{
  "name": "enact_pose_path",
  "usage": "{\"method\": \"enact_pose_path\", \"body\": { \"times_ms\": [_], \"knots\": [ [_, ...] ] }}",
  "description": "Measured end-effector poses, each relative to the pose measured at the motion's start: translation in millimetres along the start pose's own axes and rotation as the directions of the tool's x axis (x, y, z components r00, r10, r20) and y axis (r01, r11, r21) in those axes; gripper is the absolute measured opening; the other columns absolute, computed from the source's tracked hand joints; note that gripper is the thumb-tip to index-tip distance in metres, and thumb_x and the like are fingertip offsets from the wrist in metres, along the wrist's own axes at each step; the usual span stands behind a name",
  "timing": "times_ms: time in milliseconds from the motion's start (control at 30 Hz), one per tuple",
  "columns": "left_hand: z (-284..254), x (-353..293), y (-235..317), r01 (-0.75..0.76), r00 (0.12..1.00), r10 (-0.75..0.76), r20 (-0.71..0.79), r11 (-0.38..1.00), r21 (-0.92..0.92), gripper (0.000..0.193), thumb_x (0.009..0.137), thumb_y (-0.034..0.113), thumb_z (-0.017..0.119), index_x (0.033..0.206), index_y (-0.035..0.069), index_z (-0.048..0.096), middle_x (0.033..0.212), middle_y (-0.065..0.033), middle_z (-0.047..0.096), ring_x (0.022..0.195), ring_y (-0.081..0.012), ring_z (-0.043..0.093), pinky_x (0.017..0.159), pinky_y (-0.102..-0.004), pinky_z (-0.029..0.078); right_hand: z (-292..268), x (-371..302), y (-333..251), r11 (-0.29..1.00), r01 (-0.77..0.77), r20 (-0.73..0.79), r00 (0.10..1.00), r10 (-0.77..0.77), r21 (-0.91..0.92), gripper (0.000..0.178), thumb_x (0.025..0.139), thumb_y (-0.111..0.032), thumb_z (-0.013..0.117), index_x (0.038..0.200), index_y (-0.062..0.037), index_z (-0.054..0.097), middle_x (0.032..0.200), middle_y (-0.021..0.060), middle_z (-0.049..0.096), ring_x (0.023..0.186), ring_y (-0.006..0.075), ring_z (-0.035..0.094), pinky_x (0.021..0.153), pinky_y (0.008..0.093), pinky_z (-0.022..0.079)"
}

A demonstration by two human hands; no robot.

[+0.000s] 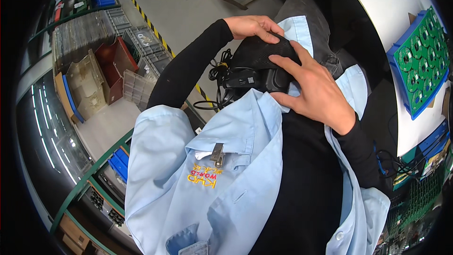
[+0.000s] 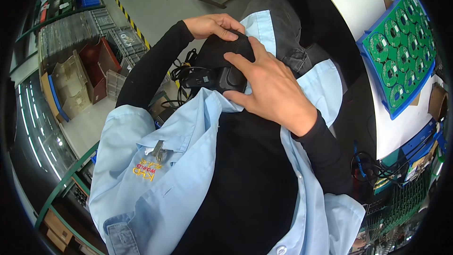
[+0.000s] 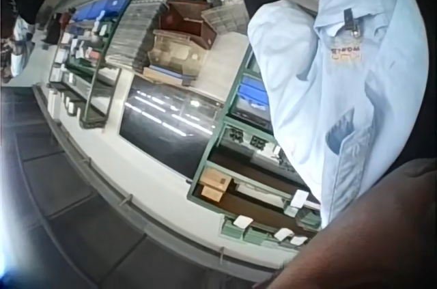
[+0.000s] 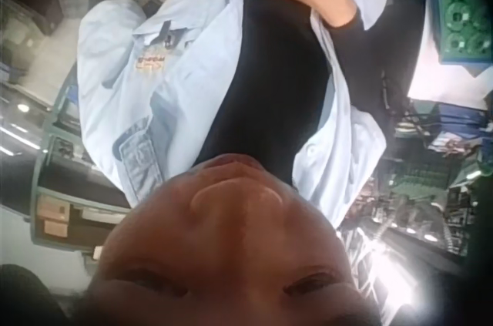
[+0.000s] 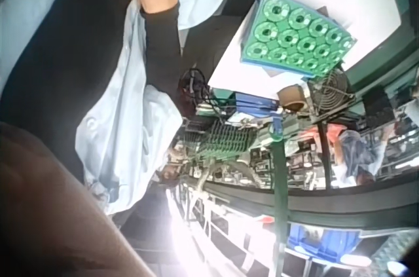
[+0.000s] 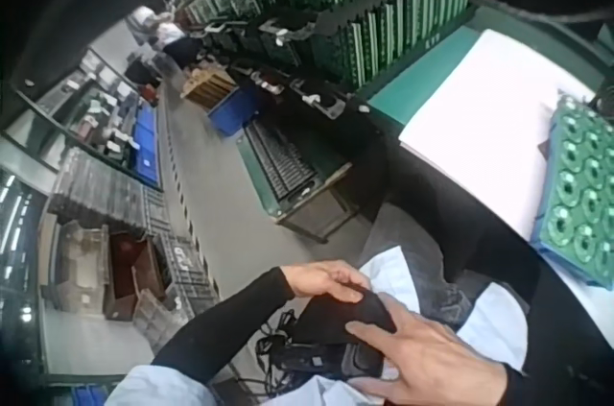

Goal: The person inserts electronic components into a circuit board panel by hand, picks up a fallen black device from the floor, and fastens a waist strap device.

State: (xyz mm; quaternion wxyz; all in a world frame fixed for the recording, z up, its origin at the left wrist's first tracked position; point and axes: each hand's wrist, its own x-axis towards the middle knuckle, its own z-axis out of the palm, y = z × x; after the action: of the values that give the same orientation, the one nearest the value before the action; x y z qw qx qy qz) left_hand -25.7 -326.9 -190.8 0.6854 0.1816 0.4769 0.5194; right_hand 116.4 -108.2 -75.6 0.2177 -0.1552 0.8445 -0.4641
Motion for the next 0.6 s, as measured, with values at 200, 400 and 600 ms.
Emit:
{"method": "enact_pose_path", "body": {
  "times_ms": [200, 400, 600],
  "knots": [
    [13.0, -3.7, 20.8, 0.09, 0.995, -0.08, -0.06, 0.98, 0.179, 0.017, 0.098, 0.012, 0.056, 0.108, 0.0, 0.062, 0.096, -0.0004, 0.064, 0.088, -0.0066, 0.057, 0.081, -0.0235, 0.046, 1.5, -6.1, 13.9, 0.998, 0.061, -0.01, 0.998, -0.061, -0.004, 0.063, 0.075, -0.028, 0.08, 0.13, -0.0079, 0.06, 0.139, 0.0371, 0.044, 0.119, 0.0479, 0.055, 0.102, 0.0475, 0.045],
    [27.4, -7.9, 26.8, 0.106, 0.982, -0.015, -0.186, 0.864, 0.492, 0.013, 0.099, 0.007, 0.051, 0.105, 0.001, 0.061, 0.089, -0.0012, 0.061, 0.085, -0.0104, 0.054, 0.082, -0.027, 0.046, 8.7, -12.7, 14.5, 0.995, 0.086, -0.04, 0.995, -0.088, -0.051, 0.064, 0.077, -0.028, 0.078, 0.134, -0.0059, 0.056, 0.138, 0.0385, 0.044, 0.12, 0.0507, 0.053, 0.102, 0.0484, 0.044],
    [51.9, -15.8, 28.2, 0.03, 0.922, 0.26, -0.286, 0.69, 0.723, 0.012, 0.093, 0.004, 0.056, 0.102, 0.002, 0.064, 0.09, -0.0146, 0.067, 0.082, -0.0314, 0.062, 0.076, -0.0364, 0.049, 18.1, -17.4, 8.8, 0.991, 0.11, -0.085, 0.99, -0.116, -0.078, 0.063, 0.081, -0.027, 0.076, 0.135, -0.0029, 0.053, 0.14, 0.0383, 0.042, 0.123, 0.05, 0.05, 0.104, 0.0487, 0.042]
  ]
}}
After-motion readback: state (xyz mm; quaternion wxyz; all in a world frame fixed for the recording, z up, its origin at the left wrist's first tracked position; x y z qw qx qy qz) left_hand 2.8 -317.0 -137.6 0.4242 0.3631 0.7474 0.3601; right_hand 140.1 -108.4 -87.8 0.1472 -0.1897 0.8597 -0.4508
